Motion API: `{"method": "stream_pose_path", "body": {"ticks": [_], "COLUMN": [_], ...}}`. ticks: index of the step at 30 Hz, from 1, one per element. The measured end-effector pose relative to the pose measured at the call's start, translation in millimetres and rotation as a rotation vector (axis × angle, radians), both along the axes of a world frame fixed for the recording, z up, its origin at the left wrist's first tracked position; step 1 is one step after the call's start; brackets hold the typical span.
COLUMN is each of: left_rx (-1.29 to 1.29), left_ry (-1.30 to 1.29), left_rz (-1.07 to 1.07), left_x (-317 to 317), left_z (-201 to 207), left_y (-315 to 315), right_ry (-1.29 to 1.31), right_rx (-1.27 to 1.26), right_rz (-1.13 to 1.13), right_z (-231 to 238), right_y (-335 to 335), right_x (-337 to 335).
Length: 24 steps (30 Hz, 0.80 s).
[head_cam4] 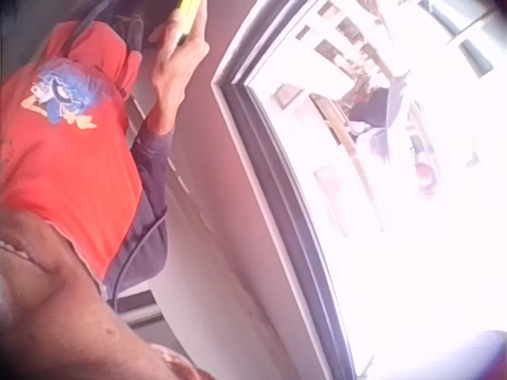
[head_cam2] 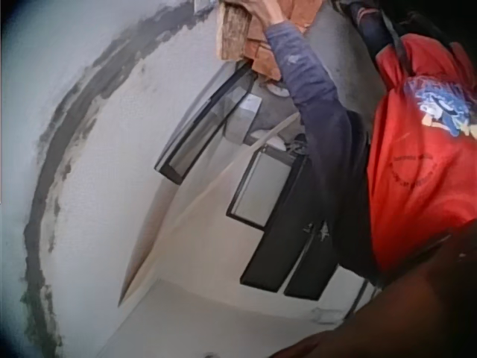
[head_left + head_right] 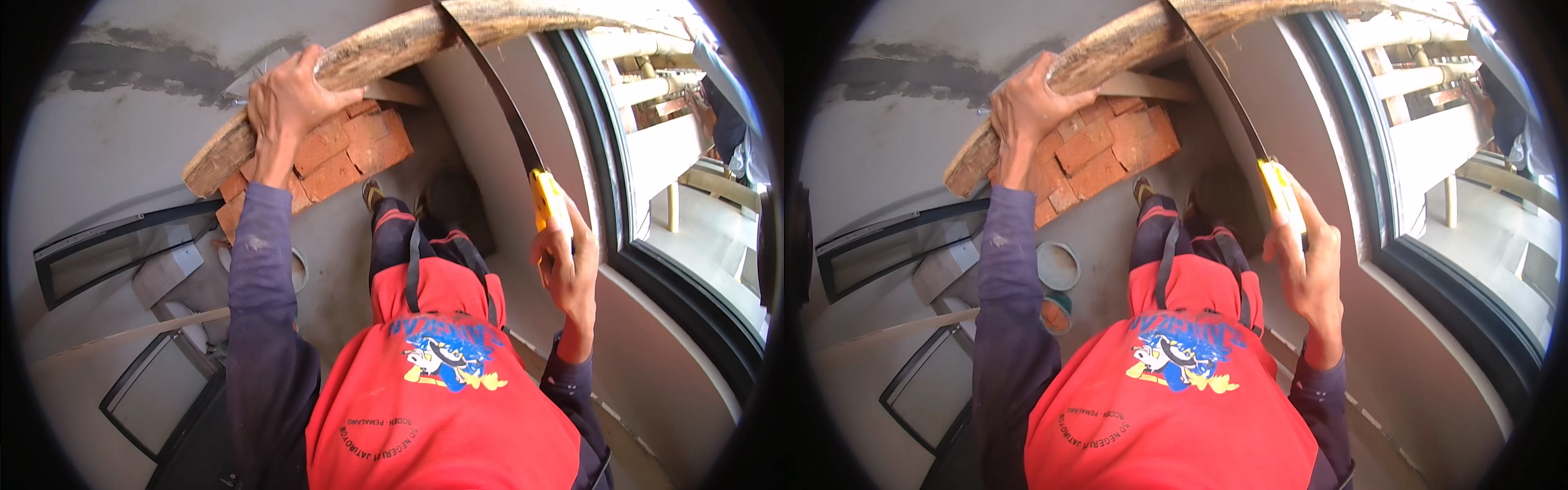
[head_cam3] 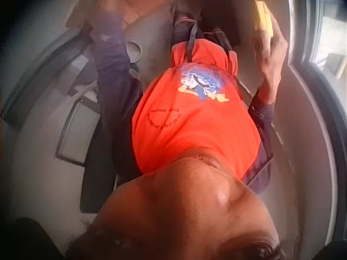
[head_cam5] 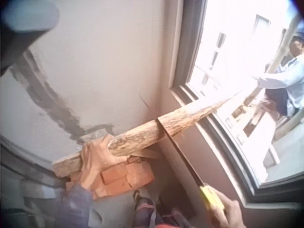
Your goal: The person carries a long wooden plank up a spiral staircase and into a room under construction. They position the plank on a stack of bricks near a window and use a hand saw to cut the wood while another person assists by holding the plank steady.
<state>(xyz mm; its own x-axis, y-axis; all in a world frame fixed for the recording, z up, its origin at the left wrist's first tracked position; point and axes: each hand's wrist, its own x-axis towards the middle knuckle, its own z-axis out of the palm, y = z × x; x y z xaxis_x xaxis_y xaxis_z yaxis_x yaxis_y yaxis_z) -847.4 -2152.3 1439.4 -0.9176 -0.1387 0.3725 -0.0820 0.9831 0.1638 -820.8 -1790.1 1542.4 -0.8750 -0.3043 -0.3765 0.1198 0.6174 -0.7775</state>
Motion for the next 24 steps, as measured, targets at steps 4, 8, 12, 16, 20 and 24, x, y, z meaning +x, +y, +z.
{"method": "stream_pose_path", "body": {"ticks": [4, 8, 12, 16, 20, 24], "left_rx": [-0.006, 0.048, 0.098, 0.085, 0.020, -0.064], "left_ry": [0.009, -0.016, -0.019, -0.029, -0.010, -0.066], "left_rz": [0.022, 0.048, 0.045, 0.039, 0.011, 0.001], "left_x": [1, 4, 8, 5, -1, -11], "left_z": [4, -1, -6, -3, 11, 25], "left_y": [1, 2, 5, 7, -1, -3], "right_ry": [-0.021, -0.149, -0.125, -0.022, -0.049, 0.004], "right_rx": [-0.098, -0.113, -0.072, 0.007, -0.020, -0.001], "right_rz": [-0.004, -0.052, -0.025, 0.006, -0.057, -0.010], "right_z": [-11, -4, 0, 8, 40, 35], "right_y": [3, 0, -3, -9, -3, 3], "right_x": [-1, -5, -7, 5, 18, 15]}}
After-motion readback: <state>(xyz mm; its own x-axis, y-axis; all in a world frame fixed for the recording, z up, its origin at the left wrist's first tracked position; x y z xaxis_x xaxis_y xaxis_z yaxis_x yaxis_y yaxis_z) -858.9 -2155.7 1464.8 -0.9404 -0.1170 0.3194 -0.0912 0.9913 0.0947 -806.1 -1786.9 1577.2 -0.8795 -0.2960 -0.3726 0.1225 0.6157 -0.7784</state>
